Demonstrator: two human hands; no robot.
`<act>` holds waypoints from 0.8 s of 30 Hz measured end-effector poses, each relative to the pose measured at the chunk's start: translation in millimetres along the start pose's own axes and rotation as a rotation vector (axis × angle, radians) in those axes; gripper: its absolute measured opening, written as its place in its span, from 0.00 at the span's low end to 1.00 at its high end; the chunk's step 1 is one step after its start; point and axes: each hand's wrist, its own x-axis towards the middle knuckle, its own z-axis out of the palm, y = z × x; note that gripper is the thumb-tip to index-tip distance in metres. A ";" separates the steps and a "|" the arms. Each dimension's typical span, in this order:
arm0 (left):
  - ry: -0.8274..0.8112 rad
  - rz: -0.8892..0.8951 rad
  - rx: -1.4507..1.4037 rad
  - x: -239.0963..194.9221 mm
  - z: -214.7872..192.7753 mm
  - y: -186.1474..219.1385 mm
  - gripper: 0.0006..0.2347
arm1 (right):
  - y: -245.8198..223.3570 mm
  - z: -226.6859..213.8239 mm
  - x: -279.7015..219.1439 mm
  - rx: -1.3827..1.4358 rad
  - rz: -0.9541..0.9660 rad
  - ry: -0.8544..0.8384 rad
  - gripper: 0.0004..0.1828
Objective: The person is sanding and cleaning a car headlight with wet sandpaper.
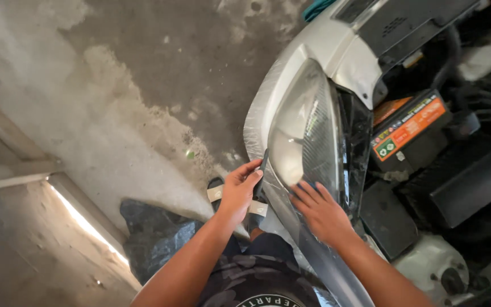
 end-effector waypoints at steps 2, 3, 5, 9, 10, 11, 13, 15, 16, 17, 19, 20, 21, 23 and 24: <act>-0.006 -0.019 0.007 -1.4 -2.4 7.4 0.15 | 0.9 19.0 -15.9 0.125 0.060 0.149 0.32; -0.002 -0.038 0.011 -3.8 -5.2 10.5 0.15 | -1.1 30.1 -24.1 0.251 0.111 0.295 0.33; -0.018 -0.037 0.053 -5.2 -2.8 21.0 0.15 | -0.2 18.0 -18.5 0.281 0.215 0.319 0.32; -0.043 0.024 0.157 -1.9 0.3 31.6 0.14 | 9.4 2.4 16.6 0.319 0.426 0.460 0.30; -0.051 0.022 0.168 -0.9 1.8 34.8 0.14 | 15.5 -3.4 27.5 0.325 0.436 0.467 0.30; -0.033 -0.042 0.160 -0.3 4.0 36.4 0.15 | 22.9 -9.1 37.2 0.314 0.454 0.466 0.30; -0.016 -0.106 0.155 6.5 8.0 40.3 0.15 | 43.9 -13.3 60.3 0.304 0.473 0.467 0.30; -0.044 -0.029 0.178 19.1 10.5 45.0 0.15 | 71.3 -10.5 89.9 0.255 0.387 0.490 0.29; -0.037 -0.024 0.177 24.0 13.7 52.1 0.15 | 87.0 -12.5 105.0 0.255 0.379 0.491 0.29; -0.030 -0.031 0.137 23.3 14.6 57.7 0.15 | 98.2 -12.5 119.2 0.217 0.364 0.480 0.29; -0.011 -0.021 0.101 27.7 14.8 75.2 0.16 | 127.5 -12.9 155.7 0.183 0.332 0.481 0.28; 0.003 -0.023 0.144 31.9 14.4 87.5 0.16 | 145.2 -14.4 177.6 0.185 0.347 0.432 0.28; 0.016 -0.036 0.186 30.3 13.6 98.9 0.16 | 157.9 -15.0 194.2 0.189 0.366 0.374 0.28; 0.058 -0.014 0.307 29.8 10.3 122.8 0.16 | 178.5 -13.7 226.1 0.162 0.377 0.313 0.27; 0.087 0.002 0.424 32.1 9.9 133.5 0.16 | 191.5 -12.7 241.8 0.128 0.400 0.249 0.26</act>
